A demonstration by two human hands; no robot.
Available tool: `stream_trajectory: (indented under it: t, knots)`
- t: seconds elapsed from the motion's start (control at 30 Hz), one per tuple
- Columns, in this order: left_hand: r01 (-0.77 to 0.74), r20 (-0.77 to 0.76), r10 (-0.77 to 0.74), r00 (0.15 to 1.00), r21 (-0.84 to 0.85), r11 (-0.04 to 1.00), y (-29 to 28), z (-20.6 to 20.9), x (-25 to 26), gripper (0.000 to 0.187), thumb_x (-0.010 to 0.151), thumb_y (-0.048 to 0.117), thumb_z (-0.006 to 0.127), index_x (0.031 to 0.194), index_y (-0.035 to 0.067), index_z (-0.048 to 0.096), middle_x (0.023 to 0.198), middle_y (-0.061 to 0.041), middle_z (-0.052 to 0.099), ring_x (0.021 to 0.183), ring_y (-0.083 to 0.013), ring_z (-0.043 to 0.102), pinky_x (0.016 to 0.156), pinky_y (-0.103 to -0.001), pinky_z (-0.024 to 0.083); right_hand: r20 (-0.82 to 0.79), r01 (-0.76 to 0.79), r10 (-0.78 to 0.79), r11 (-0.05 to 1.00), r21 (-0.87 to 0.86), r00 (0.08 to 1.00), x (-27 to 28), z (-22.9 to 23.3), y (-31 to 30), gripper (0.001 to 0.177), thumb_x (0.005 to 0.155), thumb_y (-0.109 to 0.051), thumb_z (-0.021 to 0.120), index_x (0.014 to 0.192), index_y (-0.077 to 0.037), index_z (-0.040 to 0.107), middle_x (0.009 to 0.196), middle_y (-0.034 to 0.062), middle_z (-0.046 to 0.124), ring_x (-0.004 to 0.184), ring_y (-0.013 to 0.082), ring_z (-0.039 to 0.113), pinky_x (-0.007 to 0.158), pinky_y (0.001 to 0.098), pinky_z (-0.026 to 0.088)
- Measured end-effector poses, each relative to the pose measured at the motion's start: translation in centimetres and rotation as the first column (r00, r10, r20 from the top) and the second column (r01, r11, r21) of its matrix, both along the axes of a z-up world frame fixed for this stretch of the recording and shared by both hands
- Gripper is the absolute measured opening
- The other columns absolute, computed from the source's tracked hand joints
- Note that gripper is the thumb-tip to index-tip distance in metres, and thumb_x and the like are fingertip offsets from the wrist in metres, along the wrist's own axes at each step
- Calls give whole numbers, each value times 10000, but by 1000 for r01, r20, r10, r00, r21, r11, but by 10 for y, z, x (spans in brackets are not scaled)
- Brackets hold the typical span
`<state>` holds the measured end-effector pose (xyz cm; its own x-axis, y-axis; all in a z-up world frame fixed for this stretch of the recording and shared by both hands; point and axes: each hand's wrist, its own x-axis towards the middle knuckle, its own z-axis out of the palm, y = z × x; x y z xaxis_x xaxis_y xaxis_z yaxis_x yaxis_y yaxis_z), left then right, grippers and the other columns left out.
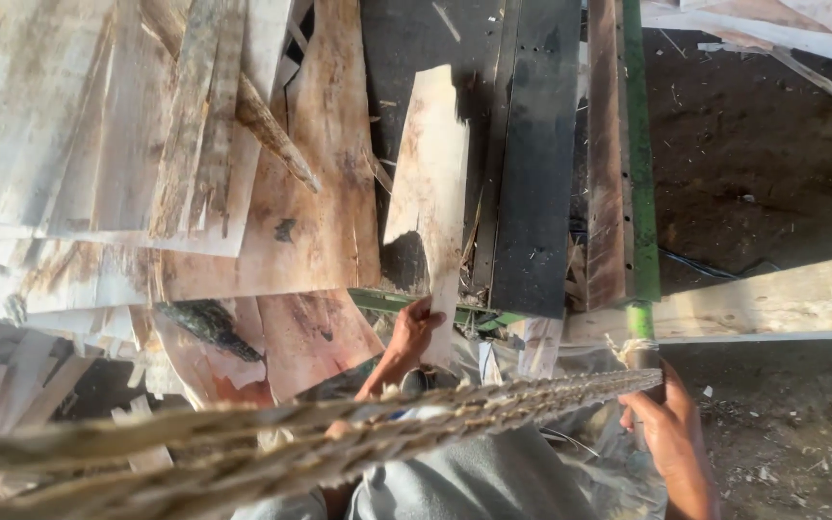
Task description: Cutting strips of wood veneer or thin lumber using a large industrial paper-cutter-style lever blade.
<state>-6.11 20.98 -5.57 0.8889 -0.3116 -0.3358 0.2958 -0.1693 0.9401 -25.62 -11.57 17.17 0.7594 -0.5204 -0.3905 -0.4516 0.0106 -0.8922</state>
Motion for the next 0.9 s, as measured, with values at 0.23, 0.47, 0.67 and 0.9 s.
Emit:
stream_trajectory:
  t: [0.23, 0.47, 0.67, 0.9]
  knots:
    - [-131, 58, 129, 990, 20, 991, 5, 39, 6, 212, 902, 89, 733, 1061, -35, 668, 867, -117, 644, 785, -184, 568, 702, -329, 502, 51, -4, 2, 999, 51, 999, -2, -13, -5, 634, 765, -26, 663, 1391, -12, 564, 827, 103, 633, 566, 194, 556, 535, 336, 474]
    - [-145, -334, 113, 936, -71, 987, 5, -30, 0, 391, 917, 165, 676, 1232, -66, 704, 1053, -179, 733, 904, -299, 740, 738, -447, 620, 12, 7, -7, 999, 39, 1000, 4, 5, 7, 516, 820, -151, 749, 1299, -20, 608, 829, 91, 629, 584, 183, 552, 536, 326, 465]
    - [-264, -424, 130, 896, -274, 925, -3, 38, -38, 518, 858, 108, 679, 1366, 33, 609, 1125, -149, 737, 944, -285, 738, 762, -409, 643, 77, -5, -1, 997, 83, 997, -1, 1, 3, 503, 819, -180, 753, 1283, -42, 616, 835, 63, 630, 577, 160, 560, 510, 299, 467]
    - [-238, -297, 156, 942, -262, 935, -11, 45, -73, 469, 873, -6, 674, 1340, -12, 630, 1111, -143, 752, 945, -261, 740, 814, -378, 640, 87, -50, 45, 997, 57, 995, -6, -1, 0, 482, 852, -209, 735, 1290, -43, 625, 815, 86, 625, 578, 176, 566, 515, 303, 464]
